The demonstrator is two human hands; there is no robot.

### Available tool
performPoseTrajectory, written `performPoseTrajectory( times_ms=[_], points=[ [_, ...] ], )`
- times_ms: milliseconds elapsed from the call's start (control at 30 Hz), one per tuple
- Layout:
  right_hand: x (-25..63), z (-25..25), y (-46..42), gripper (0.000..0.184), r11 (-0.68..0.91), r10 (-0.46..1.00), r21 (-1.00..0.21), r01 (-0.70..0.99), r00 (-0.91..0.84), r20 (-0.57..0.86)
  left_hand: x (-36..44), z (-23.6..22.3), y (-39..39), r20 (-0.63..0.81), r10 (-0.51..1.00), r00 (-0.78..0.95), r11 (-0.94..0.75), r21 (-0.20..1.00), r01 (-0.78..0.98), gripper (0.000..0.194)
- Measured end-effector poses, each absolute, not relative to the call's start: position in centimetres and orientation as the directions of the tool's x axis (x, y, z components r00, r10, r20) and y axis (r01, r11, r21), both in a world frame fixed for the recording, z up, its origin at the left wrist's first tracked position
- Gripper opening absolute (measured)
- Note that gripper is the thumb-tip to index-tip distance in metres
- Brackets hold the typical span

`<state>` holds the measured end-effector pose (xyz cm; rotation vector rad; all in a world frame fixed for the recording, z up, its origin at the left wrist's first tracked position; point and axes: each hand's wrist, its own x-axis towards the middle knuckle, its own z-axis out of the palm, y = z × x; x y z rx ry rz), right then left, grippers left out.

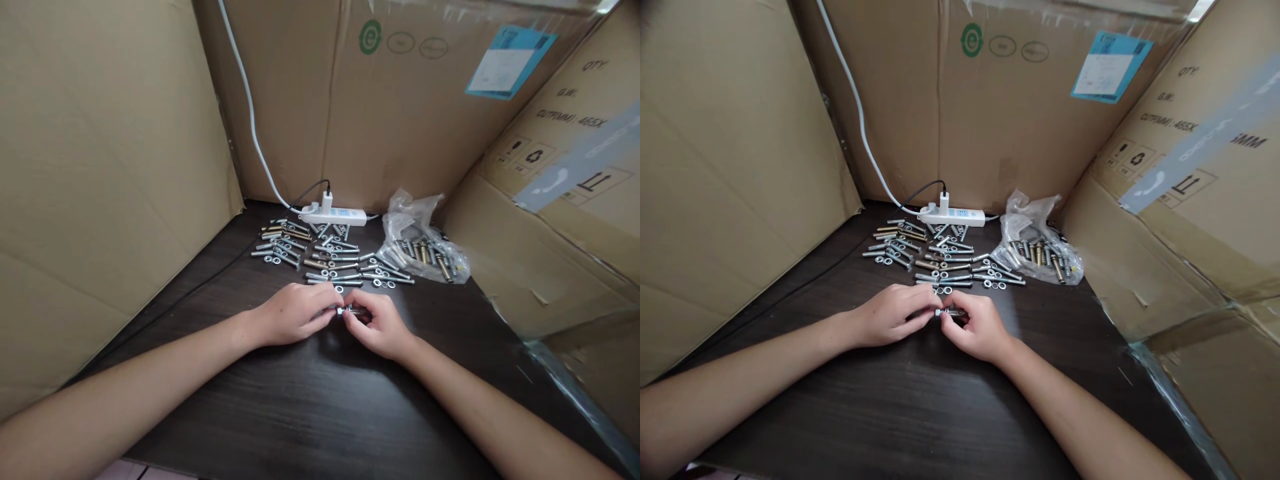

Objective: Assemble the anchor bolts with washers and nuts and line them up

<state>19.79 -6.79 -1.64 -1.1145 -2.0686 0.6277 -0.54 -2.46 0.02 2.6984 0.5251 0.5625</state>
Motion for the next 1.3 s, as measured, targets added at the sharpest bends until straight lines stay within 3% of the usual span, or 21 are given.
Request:
performPoseTrajectory(
  times_ms=[967, 1133, 1300],
  points=[
    [19.74, -1.66, -6.8, 0.007, 0.533, 0.839, -0.641, 0.552, -0.447, 0.312, -0.36, -0.2, -2.44, 0.211, 0.491, 0.845, -0.759, 0.579, 0.297, 0.01],
    [19.7, -1.58, -6.56, 0.008, 0.449, 0.894, -0.629, 0.634, -0.327, 0.308, -0.45, -0.18, -2.25, 0.194, 0.528, 0.827, -0.776, 0.505, 0.377, 0.007],
    [19.71, -1.53, -6.46, 0.01, 0.399, 0.917, -0.632, 0.664, -0.276, 0.29, -0.38, 0.11, -2.23, 0.161, 0.471, 0.867, -0.858, 0.312, 0.408, 0.007]
  ],
)
